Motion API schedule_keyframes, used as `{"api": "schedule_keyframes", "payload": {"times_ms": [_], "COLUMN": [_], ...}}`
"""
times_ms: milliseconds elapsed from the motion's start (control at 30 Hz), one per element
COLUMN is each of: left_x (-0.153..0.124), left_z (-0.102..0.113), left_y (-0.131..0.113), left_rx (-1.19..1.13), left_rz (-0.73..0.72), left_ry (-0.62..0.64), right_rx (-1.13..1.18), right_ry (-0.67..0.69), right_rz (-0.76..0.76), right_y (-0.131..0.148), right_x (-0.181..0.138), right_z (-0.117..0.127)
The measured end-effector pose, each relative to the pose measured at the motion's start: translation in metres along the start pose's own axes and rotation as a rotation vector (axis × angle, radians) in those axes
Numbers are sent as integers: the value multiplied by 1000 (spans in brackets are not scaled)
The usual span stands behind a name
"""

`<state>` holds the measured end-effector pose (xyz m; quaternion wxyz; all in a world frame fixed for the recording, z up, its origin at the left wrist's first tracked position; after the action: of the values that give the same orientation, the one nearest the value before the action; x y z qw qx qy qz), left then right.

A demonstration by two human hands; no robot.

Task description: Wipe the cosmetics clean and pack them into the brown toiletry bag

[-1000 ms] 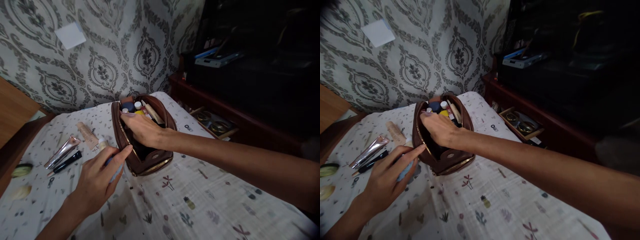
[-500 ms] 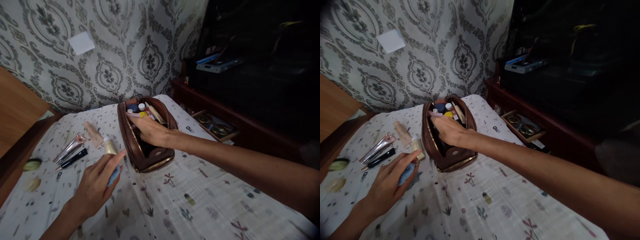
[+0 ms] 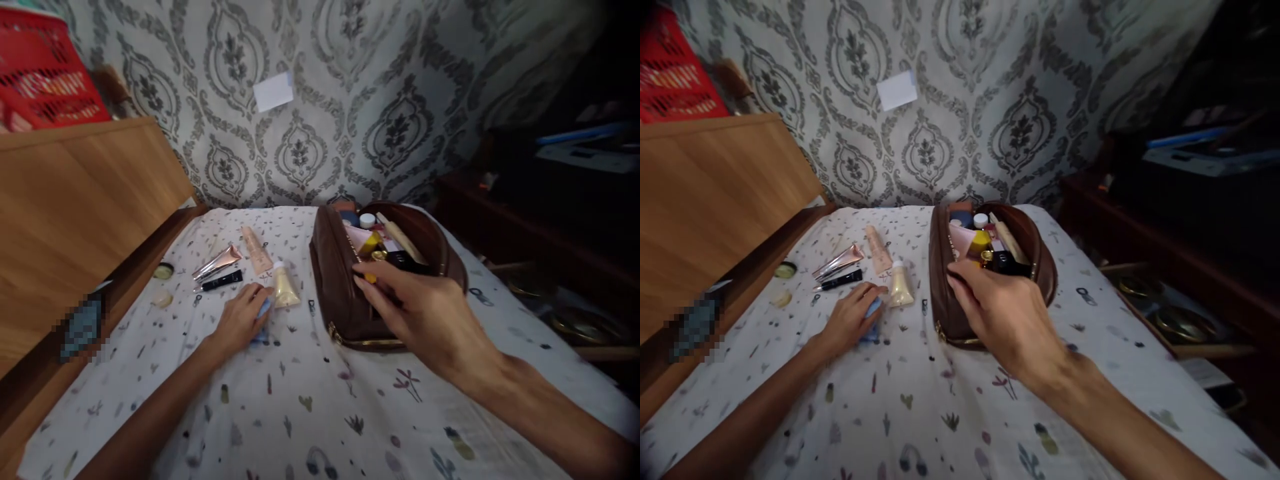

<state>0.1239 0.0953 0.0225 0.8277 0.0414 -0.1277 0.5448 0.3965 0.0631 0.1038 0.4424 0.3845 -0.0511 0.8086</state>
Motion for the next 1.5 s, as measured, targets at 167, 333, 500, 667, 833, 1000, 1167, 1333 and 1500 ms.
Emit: {"api": "schedule_keyframes", "payload": {"times_ms": [167,333,500,667,833,1000,1167,1333,1500], "left_x": [12,17,14,11,8,-8,-20,-36,-56], "left_z": [-5,-13,-14,-10,20,38,25,7,0], "left_y": [51,95,104,103,83,18,-45,-53,-64], "left_rx": [178,276,246,214,-151,-1161,-1729,-1644,-1308], "left_rz": [187,382,371,235,308,641,686,752,760], "left_ry": [-41,6,41,42,-188,-144,50,67,-6], "right_rx": [11,204,365,557,769,956,1307,1556,1329], "right_ry": [-23,123,273,364,333,289,340,355,109], "right_rz": [132,121,18,-190,-415,-461,-426,-588,-422], "right_y": [27,52,70,83,82,81,92,95,87], "right_x": [-21,-32,-40,-47,-63,-75,-81,-80,-71], "right_z": [-9,-39,-77,-105,-120,-118,-125,-132,-114]}}
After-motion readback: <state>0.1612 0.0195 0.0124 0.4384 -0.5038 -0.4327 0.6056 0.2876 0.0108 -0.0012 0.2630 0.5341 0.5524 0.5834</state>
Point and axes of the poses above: each hand's wrist, its own x-axis towards the middle knuckle, its own z-axis out of the back of the hand, y = z × x, the point moved 4 cm from there along x, towards the middle knuckle, and after that the axes turned 7 degrees about z, right-handed, at the moved point
